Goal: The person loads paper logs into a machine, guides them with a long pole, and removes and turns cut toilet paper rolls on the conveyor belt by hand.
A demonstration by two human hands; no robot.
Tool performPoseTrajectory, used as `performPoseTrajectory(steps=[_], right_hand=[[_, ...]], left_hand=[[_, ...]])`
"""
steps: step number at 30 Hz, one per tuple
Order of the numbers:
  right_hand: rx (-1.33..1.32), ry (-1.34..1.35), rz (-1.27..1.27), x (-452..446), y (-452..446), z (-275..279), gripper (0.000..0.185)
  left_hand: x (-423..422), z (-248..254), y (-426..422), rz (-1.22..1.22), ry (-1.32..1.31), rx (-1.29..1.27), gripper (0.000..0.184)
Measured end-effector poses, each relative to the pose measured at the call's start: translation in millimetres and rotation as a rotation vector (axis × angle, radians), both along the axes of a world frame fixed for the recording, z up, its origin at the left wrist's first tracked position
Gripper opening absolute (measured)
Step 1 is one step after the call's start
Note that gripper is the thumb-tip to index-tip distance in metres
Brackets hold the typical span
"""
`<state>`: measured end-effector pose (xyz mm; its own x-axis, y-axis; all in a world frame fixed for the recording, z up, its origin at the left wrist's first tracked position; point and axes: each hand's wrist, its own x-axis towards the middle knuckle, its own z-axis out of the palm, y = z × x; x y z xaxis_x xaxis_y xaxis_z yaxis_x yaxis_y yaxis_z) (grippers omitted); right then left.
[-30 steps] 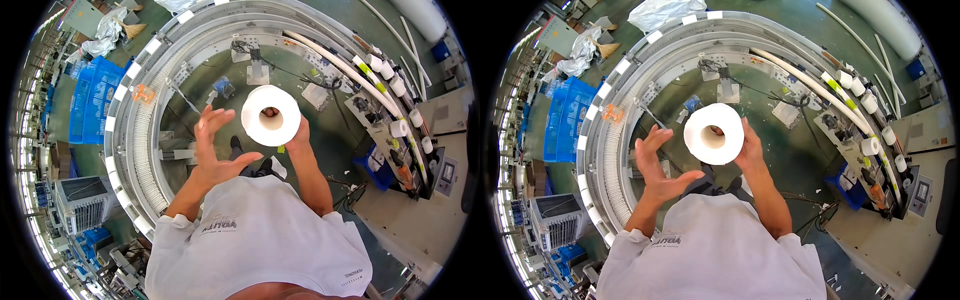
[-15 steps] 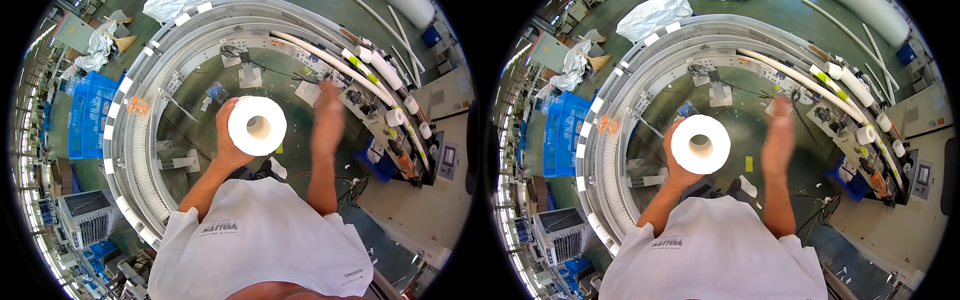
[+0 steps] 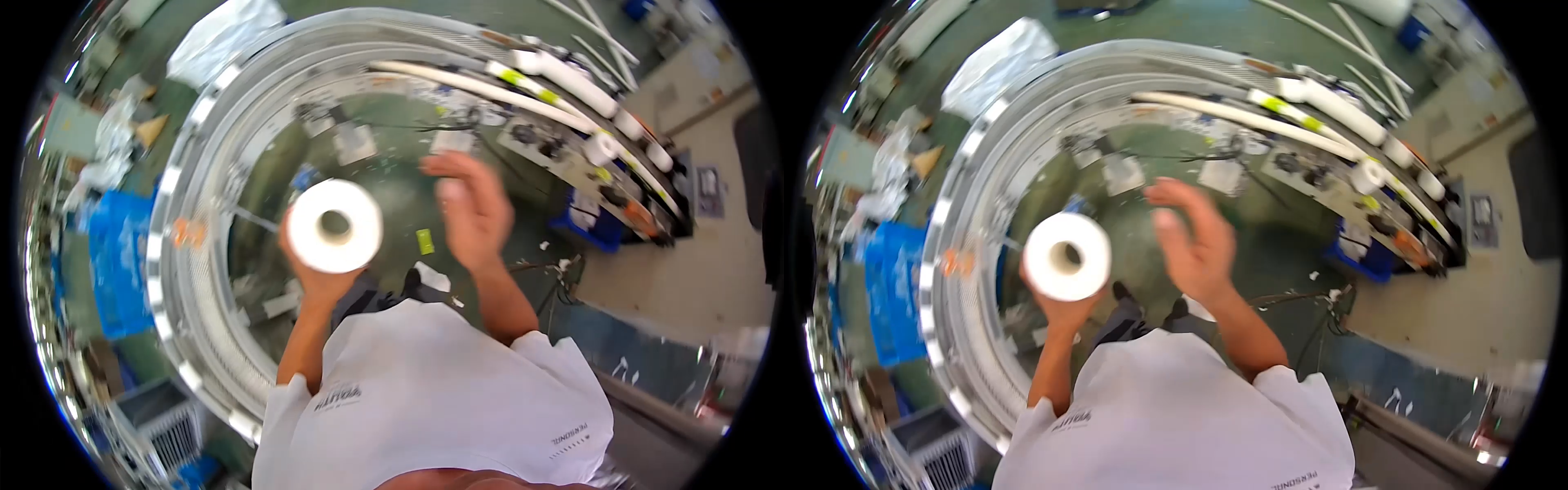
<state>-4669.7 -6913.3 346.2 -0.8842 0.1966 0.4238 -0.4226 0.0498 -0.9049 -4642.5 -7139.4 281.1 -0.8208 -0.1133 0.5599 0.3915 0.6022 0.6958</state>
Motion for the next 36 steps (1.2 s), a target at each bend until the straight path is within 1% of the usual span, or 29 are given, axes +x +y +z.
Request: performPoseTrajectory(steps=[2,4,5,6,8,9,12,13,14,16,17,18,19,20,21,22,23,24,26,27,28,29,30,31,32,33,34,36], right_hand=[[0.116,-0.228,0.174,-8,-1,-51,0.044],[-0.130,-0.599,0.462,5,-9,-89,0.051],[-0.346,-0.596,0.526,15,-17,-102,0.054],[-0.562,-0.592,0.591,19,-21,-108,0.056],[-0.808,-0.569,0.565,18,-18,-95,0.058],[-0.931,-0.552,0.550,18,-16,-90,0.059],[-0.870,-0.404,0.361,4,3,-92,0.062],[-0.757,-0.344,0.259,-3,10,-91,0.063],[-0.677,-0.347,0.233,-10,20,-83,0.063],[-0.542,-0.306,0.207,-29,26,-88,0.067],[-0.416,-0.282,0.197,-38,24,-95,0.068],[-0.289,-0.257,0.189,-48,20,-105,0.069],[-0.162,-0.230,0.179,-62,17,-104,0.071],[-0.058,-0.348,0.251,-74,20,-94,0.074],[0.054,-0.355,0.306,-96,28,-93,0.070],[0.164,-0.366,0.359,-125,39,-95,0.067],[0.334,-0.254,0.224,-166,60,-109,0.060],[0.395,-0.257,0.011,-224,96,-140,0.051],[0.482,-0.321,-0.413,-341,170,-201,0.036],[0.593,-0.453,-0.523,-401,233,-246,0.046],[0.786,-0.422,-0.747,-448,281,-290,0.046],[0.896,-0.537,-0.743,-479,321,-309,0.041],[0.970,-0.737,-0.623,-514,362,-337,0.036],[0.984,-0.786,-0.610,-541,386,-346,0.036],[1.003,-0.848,-0.582,-559,390,-352,0.036],[1.076,-0.876,-0.616,-574,390,-360,0.033],[1.154,-0.706,-0.561,-588,408,-383,0.030],[1.140,-0.377,-0.582,-626,408,-386,0.030]], left_hand=[[8,-19,-1,-0.013,-0.318,0.261,0.100],[10,-6,16,-0.060,-0.423,0.410,0.091],[12,-6,25,-0.093,-0.434,0.441,0.085],[7,-8,33,-0.132,-0.440,0.496,0.084],[6,-16,44,-0.201,-0.470,0.600,0.083],[3,-21,45,-0.220,-0.564,0.619,0.100],[-27,-4,64,-0.331,-0.322,0.602,0.121],[-38,1,66,-0.376,-0.303,0.651,0.133],[-47,3,65,-0.317,-0.211,0.544,0.126],[-64,0,62,-0.393,-0.340,0.522,0.117],[-71,-3,67,-0.367,-0.397,0.522,0.104],[-81,-10,70,-0.320,-0.433,0.539,0.101],[-93,-20,72,-0.276,-0.468,0.554,0.098],[-109,-29,73,-0.232,-0.501,0.568,0.094],[-126,-36,71,-0.239,-0.522,0.598,0.087],[-145,-45,67,-0.220,-0.558,0.657,0.086],[-165,-55,63,-0.201,-0.591,0.720,0.085],[-186,-68,58,-0.182,-0.627,0.783,0.083],[-230,-98,38,-0.136,-0.682,0.795,0.079],[-252,-115,27,-0.112,-0.713,0.805,0.080],[-278,-138,14,-0.131,-0.733,0.795,0.081],[-303,-157,3,-0.097,-0.793,0.777,0.083],[-331,-170,-2,-0.097,-0.817,0.786,0.085],[-361,-185,-6,-0.093,-0.829,0.794,0.085],[-390,-190,-6,-0.098,-0.851,0.813,0.082],[-415,-193,-8,-0.054,-0.889,0.823,0.081],[-440,-189,-6,-0.019,-0.930,0.826,0.080],[-487,-191,-9,-0.039,-0.975,0.822,0.079]])
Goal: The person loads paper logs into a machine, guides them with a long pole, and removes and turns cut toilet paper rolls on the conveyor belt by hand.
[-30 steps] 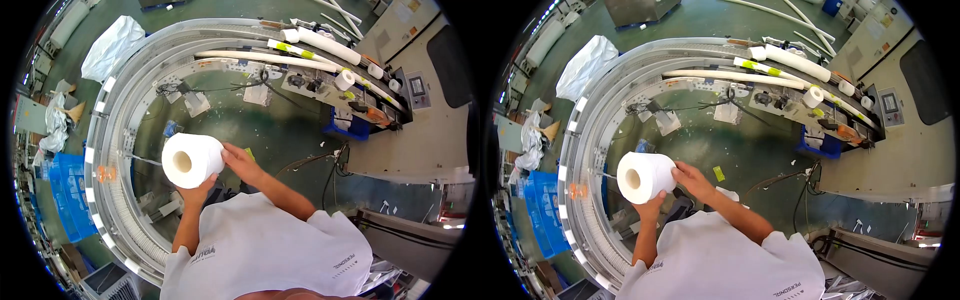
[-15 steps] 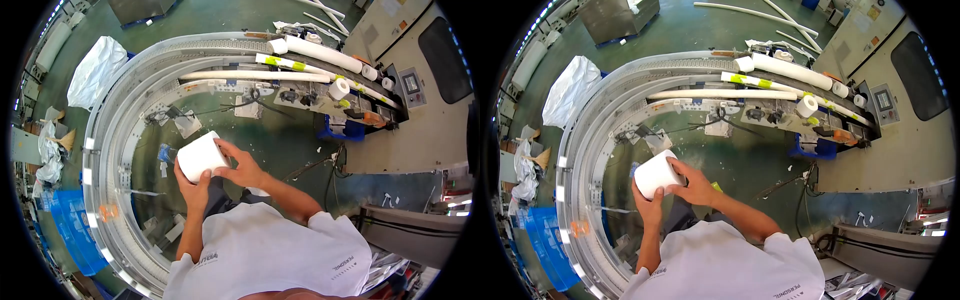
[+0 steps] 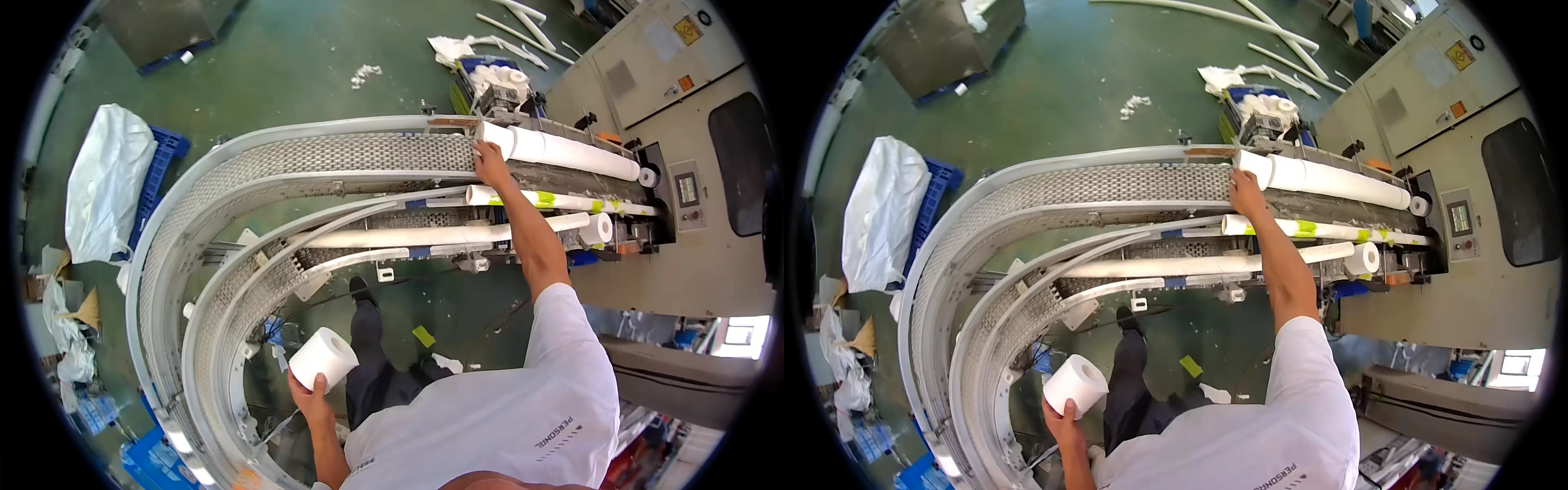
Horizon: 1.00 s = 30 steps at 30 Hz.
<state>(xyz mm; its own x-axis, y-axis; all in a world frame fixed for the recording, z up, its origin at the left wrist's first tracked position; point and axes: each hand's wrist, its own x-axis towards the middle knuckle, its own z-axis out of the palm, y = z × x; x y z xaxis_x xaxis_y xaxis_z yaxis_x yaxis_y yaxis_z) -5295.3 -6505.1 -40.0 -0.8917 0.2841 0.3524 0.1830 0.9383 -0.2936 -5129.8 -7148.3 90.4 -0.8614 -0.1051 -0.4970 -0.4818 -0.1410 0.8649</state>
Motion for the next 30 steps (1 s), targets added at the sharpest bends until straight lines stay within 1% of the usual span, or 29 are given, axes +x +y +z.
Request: performPoseTrajectory(steps=[3,6,7,8,10,12,14,16,17,18,20,22,23,24,26,28,30], right_hand=[[-0.233,-0.273,-0.094,-41,-17,43,0.030],[-0.199,-0.409,-0.034,-47,-44,70,0.028],[-0.189,-0.413,0.022,-44,-60,85,0.028],[-0.282,-0.459,-0.017,-39,-78,103,0.026],[-0.441,-0.328,0.025,-20,-116,117,0.024],[-0.894,-0.322,0.024,0,-170,150,0.026],[-1.209,-0.382,0.149,17,-221,186,0.035],[-1.360,-0.233,0.286,31,-265,206,0.041],[-1.463,-0.208,0.332,36,-277,210,0.046],[-1.568,-0.113,0.359,40,-286,218,0.049],[-1.585,0.058,0.385,46,-288,234,0.051],[-1.472,0.140,0.405,51,-277,249,0.057],[-1.419,0.176,0.416,56,-268,255,0.056],[-1.360,0.215,0.420,59,-259,261,0.056],[-1.274,0.357,0.443,65,-239,273,0.056],[-1.154,0.498,0.396,74,-219,288,0.056],[-0.990,0.627,0.254,80,-212,320,0.060]], left_hand=[[-53,8,2,-0.073,-0.018,0.011,0.079],[-99,18,15,-0.111,-0.035,0.085,0.083],[-110,22,20,-0.136,-0.028,0.103,0.083],[-121,25,25,-0.163,-0.019,0.120,0.083],[-142,35,37,-0.185,-0.026,0.228,0.078],[-162,45,60,-0.168,-0.041,0.357,0.073],[-177,47,79,-0.098,-0.094,0.650,0.064],[-191,79,113,0.038,-0.240,0.857,0.055],[-193,66,115,0.037,-0.265,0.984,0.052],[-194,49,118,0.024,-0.273,1.124,0.050],[-192,80,141,0.116,-0.370,1.204,0.046],[-185,81,149,-0.057,-0.276,1.444,0.038],[-178,88,154,-0.015,-0.268,1.347,0.038],[-174,88,158,-0.074,-0.213,1.361,0.039],[-165,90,166,-0.134,-0.141,1.254,0.047],[-154,101,170,-0.174,-0.114,1.206,0.045],[-146,116,174,-0.211,-0.085,1.142,0.045]])
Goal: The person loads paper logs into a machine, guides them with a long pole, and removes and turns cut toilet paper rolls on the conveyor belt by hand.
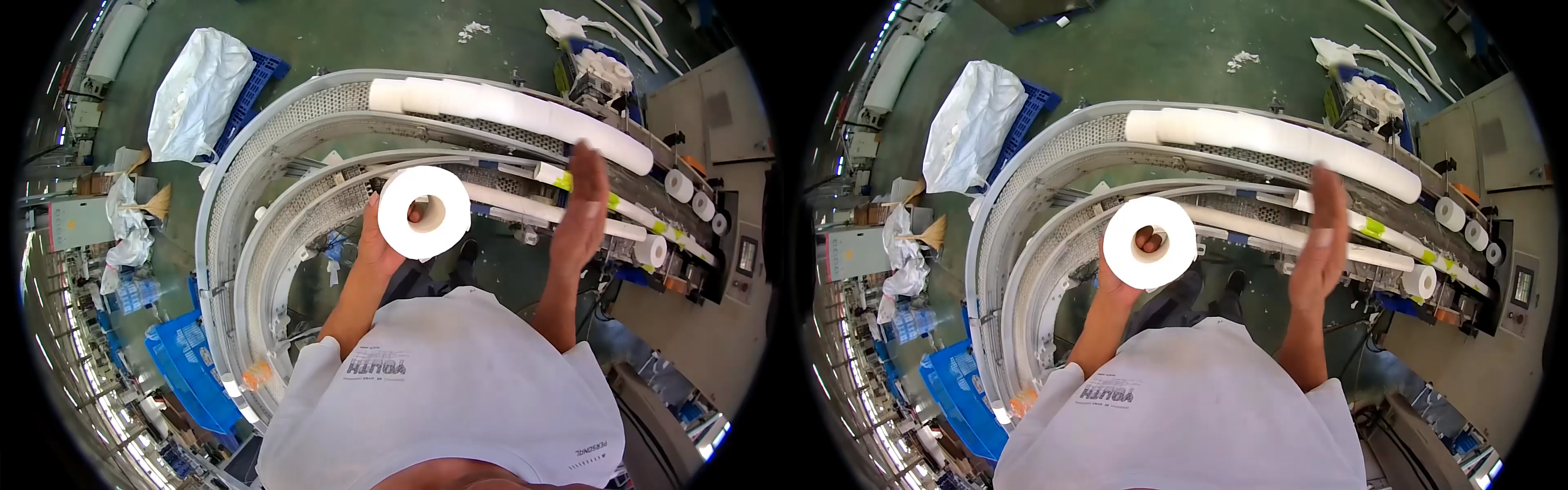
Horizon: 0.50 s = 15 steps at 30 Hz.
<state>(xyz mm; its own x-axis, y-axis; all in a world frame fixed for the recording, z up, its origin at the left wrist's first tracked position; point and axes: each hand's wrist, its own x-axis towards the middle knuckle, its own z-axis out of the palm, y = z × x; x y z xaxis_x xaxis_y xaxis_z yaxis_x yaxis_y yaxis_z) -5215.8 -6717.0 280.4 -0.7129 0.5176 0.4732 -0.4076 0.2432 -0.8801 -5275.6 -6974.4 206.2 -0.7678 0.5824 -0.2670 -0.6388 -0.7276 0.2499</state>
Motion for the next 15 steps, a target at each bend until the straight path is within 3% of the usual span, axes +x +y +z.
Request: performPoseTrajectory(steps=[3,4,6,7,9,10,11,12,15], right_hand=[[0.331,-0.072,-0.455,18,10,36,0.057],[0.360,-0.019,-0.531,20,7,44,0.053],[0.542,-0.269,-0.570,25,-16,43,0.045],[0.670,-0.348,-0.276,32,-43,33,0.038],[0.721,-0.401,0.759,57,-99,20,0.026],[0.553,-0.276,1.084,74,-116,18,0.020],[0.409,-0.095,1.171,74,-117,38,0.014],[0.437,0.239,0.906,70,-106,63,0.016],[0.466,0.181,0.327,56,-57,48,0.019]], left_hand=[[13,11,5,-0.013,0.061,-0.102,0.048],[15,11,7,-0.006,0.083,-0.131,0.048],[20,13,12,0.035,0.071,-0.205,0.048],[27,17,15,0.070,0.037,-0.252,0.047],[32,26,20,0.055,-0.062,-0.229,0.044],[25,7,17,0.072,0.035,-0.108,0.042],[22,9,18,0.108,0.041,-0.209,0.041],[29,11,15,0.149,0.029,-0.315,0.041],[33,5,5,0.095,0.048,-0.058,0.041]])
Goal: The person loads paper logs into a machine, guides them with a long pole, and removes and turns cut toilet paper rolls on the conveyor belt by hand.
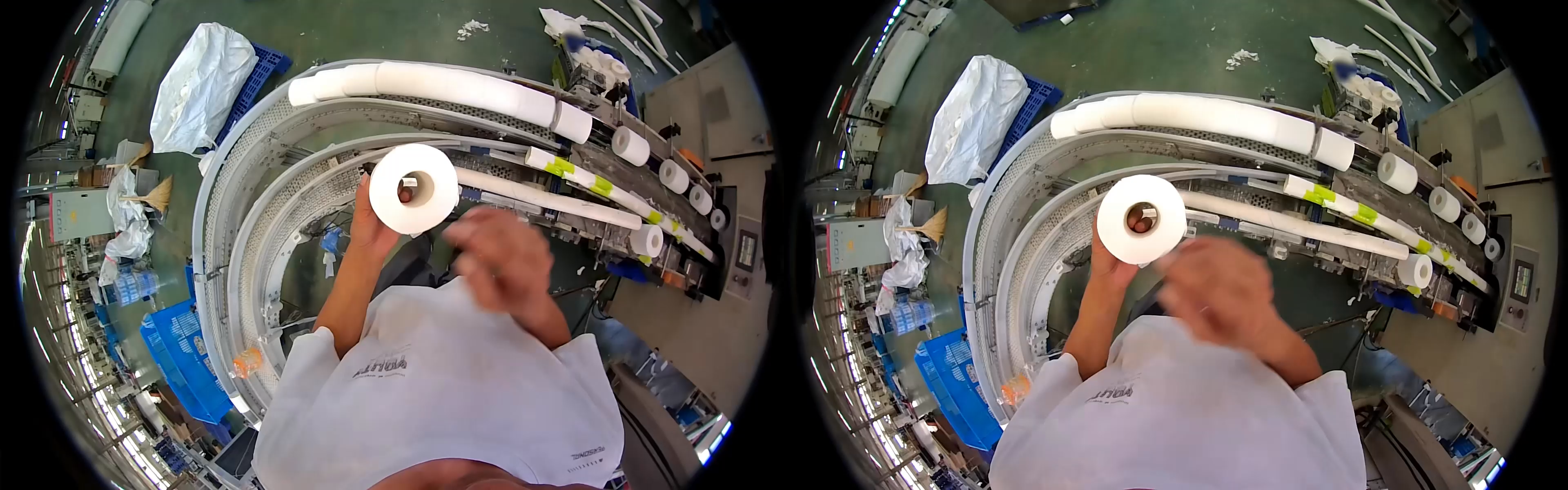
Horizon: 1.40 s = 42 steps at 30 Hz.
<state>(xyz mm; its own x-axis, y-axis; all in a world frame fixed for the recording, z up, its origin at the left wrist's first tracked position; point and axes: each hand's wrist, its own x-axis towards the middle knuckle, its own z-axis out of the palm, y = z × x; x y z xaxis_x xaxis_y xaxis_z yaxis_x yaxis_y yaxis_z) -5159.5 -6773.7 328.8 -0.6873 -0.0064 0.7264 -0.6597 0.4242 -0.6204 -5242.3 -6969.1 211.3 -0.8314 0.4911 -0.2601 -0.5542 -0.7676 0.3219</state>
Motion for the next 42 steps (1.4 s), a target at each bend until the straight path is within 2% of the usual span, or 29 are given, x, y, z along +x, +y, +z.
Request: performPoseTrajectory(steps=[1,3,4,7,8,10,15,22,25,28,31,32,34,38,39,41,42], right_hand=[[0.023,-0.093,-0.130,2,14,1,0.021],[-0.180,-0.375,-0.133,10,27,-15,0.036],[-0.173,-0.396,-0.128,10,25,-19,0.047],[-0.217,-0.530,-0.068,-1,14,-35,0.082],[-0.276,-0.624,-0.017,-3,6,-42,0.095],[-0.353,-0.754,0.081,-9,-1,-59,0.117],[-0.443,-0.722,0.078,-14,-3,-63,0.115],[-0.446,-0.636,0.083,-13,-2,-65,0.112],[-0.304,-0.551,0.017,-12,3,-48,0.114],[-0.164,-0.268,-0.198,-3,12,-24,0.105],[0.275,-0.271,-0.490,14,0,-24,0.081],[0.353,-0.295,-0.045,32,-12,-17,0.073],[0.273,-0.252,0.399,44,-19,-5,0.061],[-0.298,-0.024,0.395,37,-7,19,0.045],[-0.241,0.081,0.169,30,0,19,0.046],[-0.200,-0.002,-0.108,35,9,13,0.051],[-0.206,0.092,-0.306,25,10,2,0.055]], left_hand=[[2,2,1,-0.004,-0.020,0.025,0.041],[5,6,2,-0.005,-0.059,0.075,0.040],[-1,11,4,-0.093,-0.001,0.262,0.043],[11,39,21,0.036,-0.255,0.017,0.053],[15,33,17,-0.032,-0.212,0.029,0.059],[20,31,18,-0.073,-0.186,0.003,0.059],[27,38,23,-0.133,-0.212,0.034,0.057],[31,45,21,-0.092,-0.120,0.028,0.056],[31,56,26,-0.030,-0.102,-0.017,0.055],[32,58,24,-0.010,-0.097,0.012,0.055],[30,55,21,-0.001,-0.070,0.042,0.054],[28,47,21,0.005,-0.036,0.033,0.054],[23,44,21,0.010,-0.014,0.024,0.053],[25,49,20,0.020,-0.085,0.057,0.052],[24,49,19,0.022,-0.098,0.073,0.052],[25,52,20,0.037,-0.101,0.050,0.052],[26,53,20,0.042,-0.104,0.044,0.052]])
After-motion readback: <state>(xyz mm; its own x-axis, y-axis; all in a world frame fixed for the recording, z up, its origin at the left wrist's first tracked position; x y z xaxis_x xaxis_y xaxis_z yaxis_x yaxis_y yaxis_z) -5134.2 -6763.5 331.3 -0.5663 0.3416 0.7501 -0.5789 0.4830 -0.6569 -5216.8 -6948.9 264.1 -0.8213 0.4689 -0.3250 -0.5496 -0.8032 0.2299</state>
